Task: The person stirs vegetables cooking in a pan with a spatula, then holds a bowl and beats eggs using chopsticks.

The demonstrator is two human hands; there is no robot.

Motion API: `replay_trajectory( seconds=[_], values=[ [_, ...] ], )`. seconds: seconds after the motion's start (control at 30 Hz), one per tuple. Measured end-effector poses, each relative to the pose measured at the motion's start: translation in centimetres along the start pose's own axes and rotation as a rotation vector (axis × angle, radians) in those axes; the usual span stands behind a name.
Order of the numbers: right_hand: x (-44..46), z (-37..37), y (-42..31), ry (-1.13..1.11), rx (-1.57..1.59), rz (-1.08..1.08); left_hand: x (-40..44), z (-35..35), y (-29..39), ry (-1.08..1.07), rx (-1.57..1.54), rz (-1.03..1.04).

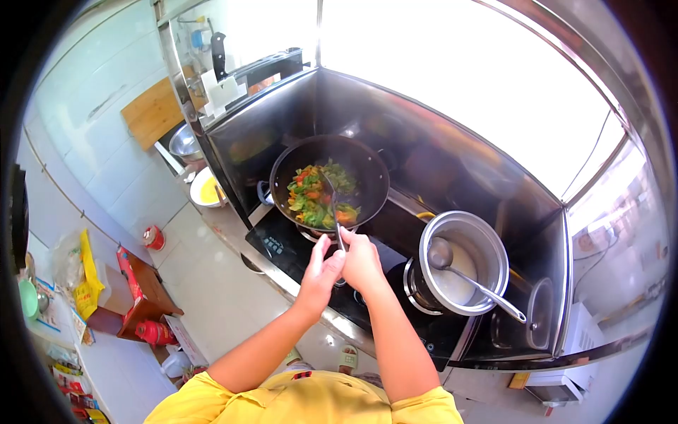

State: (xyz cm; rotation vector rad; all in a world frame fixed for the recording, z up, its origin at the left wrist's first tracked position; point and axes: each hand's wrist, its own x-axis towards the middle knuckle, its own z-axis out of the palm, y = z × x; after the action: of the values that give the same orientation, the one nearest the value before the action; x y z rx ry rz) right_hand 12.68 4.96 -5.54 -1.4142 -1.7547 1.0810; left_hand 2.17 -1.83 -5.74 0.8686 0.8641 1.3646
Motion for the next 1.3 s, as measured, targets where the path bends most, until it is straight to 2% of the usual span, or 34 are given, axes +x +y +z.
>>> replay_trajectory(
  seconds=[0.03,0.1,0.13,0.2,0.23,0.3,0.4,0.5,0.7,0.77,0.8,0.83,0.9,0.93,0.97,1.03,1.1,1.17,1.23,1.3],
  values=[
    [-0.3,0.1,-0.3,0.006,0.016,-0.029,-0.4,0.9,1.9,0.162,-0.005,-0.084],
    [-2.6,-0.9,-4.9,-0.008,-0.074,0.058,-1.2,1.3,5.1,0.147,-0.209,-0.342],
    [-3.0,-1.0,-5.5,-0.007,-0.071,0.062,-1.3,0.9,5.2,0.147,-0.206,-0.347],
    [-3.2,-1.3,-6.0,-0.169,-0.024,0.106,-1.5,0.7,5.1,-0.021,-0.427,-0.430],
    [-3.1,-1.2,-5.8,-0.165,-0.022,0.106,-1.4,0.6,4.6,-0.024,-0.424,-0.432],
    [-3.1,-0.7,-5.3,-0.132,-0.270,0.107,-1.1,0.5,3.4,-0.019,-0.449,-0.473],
    [-2.6,-0.9,-5.6,-0.055,-0.403,0.129,-0.5,1.1,3.3,-0.015,-0.410,-0.482],
    [-3.5,-2.1,-6.4,0.060,-0.414,0.147,-0.2,2.4,4.1,-0.035,-0.360,-0.474],
    [-2.9,-4.6,-5.4,0.110,-0.506,0.113,0.6,3.7,4.0,-0.096,-0.259,-0.427],
    [-0.9,-4.5,-2.4,0.013,-0.350,0.206,1.1,3.3,3.4,-0.179,-0.102,-0.432],
    [0.2,-3.8,-1.9,0.009,0.074,0.323,1.1,3.0,3.4,-0.194,-0.050,-0.431],
    [1.0,-3.2,-1.0,-0.033,0.286,0.354,1.3,2.5,3.0,-0.179,-0.015,-0.404],
    [2.3,-1.6,0.0,-0.075,0.422,0.250,1.4,2.0,3.2,-0.084,0.023,-0.362],
    [2.3,-1.4,-0.5,-0.121,0.346,0.220,1.3,1.9,3.7,-0.053,0.015,-0.343],
    [2.8,-0.7,1.4,-0.125,0.224,0.015,1.1,1.8,4.0,-0.044,-0.059,-0.300],
    [0.1,-3.1,-4.4,-0.158,-0.104,0.012,0.8,1.9,4.6,-0.076,-0.139,-0.314],
    [-1.3,-4.9,-6.0,-0.144,-0.225,-0.077,0.0,3.1,6.1,-0.142,-0.139,-0.315],
    [-1.9,-6.5,-6.6,-0.083,-0.491,-0.131,0.0,4.0,5.8,-0.175,-0.191,-0.313],
    [-1.6,-7.4,-7.2,-0.102,-0.587,0.018,0.6,4.0,4.6,-0.182,-0.202,-0.362],
    [-1.5,-8.2,-9.3,-0.212,-0.490,0.339,0.6,4.0,4.2,-0.156,-0.204,-0.399]
  ],
)
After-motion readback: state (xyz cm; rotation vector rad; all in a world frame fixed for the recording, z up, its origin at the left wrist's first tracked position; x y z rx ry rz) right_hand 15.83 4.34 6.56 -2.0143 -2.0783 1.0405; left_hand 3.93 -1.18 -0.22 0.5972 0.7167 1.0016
